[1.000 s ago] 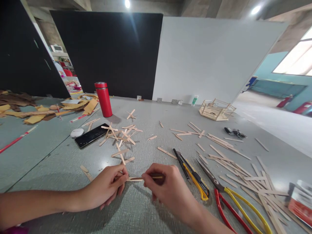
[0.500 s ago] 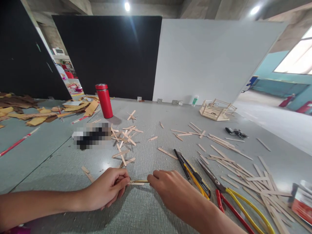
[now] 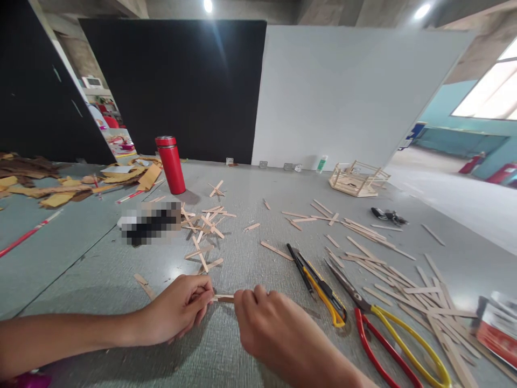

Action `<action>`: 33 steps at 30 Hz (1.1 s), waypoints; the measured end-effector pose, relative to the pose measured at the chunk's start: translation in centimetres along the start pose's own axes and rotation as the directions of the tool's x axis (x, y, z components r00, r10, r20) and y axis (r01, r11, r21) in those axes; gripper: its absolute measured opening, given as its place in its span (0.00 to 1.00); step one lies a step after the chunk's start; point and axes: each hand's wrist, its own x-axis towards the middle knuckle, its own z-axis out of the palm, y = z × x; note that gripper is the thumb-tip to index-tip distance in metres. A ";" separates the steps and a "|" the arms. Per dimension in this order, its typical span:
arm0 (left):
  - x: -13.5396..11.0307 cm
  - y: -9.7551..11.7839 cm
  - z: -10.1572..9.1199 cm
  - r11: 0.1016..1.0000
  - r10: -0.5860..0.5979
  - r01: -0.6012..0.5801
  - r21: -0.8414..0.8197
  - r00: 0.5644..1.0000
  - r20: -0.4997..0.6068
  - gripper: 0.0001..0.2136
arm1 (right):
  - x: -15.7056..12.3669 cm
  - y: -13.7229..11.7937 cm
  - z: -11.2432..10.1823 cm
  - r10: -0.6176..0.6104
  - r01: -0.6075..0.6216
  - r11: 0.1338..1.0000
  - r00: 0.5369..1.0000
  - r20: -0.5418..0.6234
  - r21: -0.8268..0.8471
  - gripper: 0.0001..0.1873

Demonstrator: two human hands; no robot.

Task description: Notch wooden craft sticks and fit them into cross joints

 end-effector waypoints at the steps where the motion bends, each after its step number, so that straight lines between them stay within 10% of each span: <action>1: 0.0 0.0 0.0 1.000 0.000 0.000 -0.003 1.000 -0.002 0.16 | 0.1 -0.6 -0.2 -0.010 0.009 0.998 1.000 -0.008 -0.054 0.13; 5: 0.1 0.2 0.0 1.000 0.004 -0.004 -0.007 1.000 -0.005 0.15 | 0.2 -2.4 0.2 0.047 -0.048 0.996 0.999 -0.015 -0.081 0.13; 13: 0.1 0.6 -0.4 1.000 -0.002 0.002 0.002 1.000 0.018 0.16 | -0.3 -1.8 2.6 0.292 -0.370 0.837 0.925 0.244 0.403 0.17; 22: 0.0 0.3 -0.2 1.000 0.003 -0.002 -0.014 1.000 0.027 0.15 | 0.4 -2.1 0.3 0.095 -0.095 0.995 0.995 0.020 0.019 0.15; 33: 0.0 -0.2 -0.1 1.000 0.009 -0.009 -0.011 1.000 0.008 0.16 | -0.8 0.2 1.6 0.199 -0.188 0.963 0.979 -0.039 0.194 0.23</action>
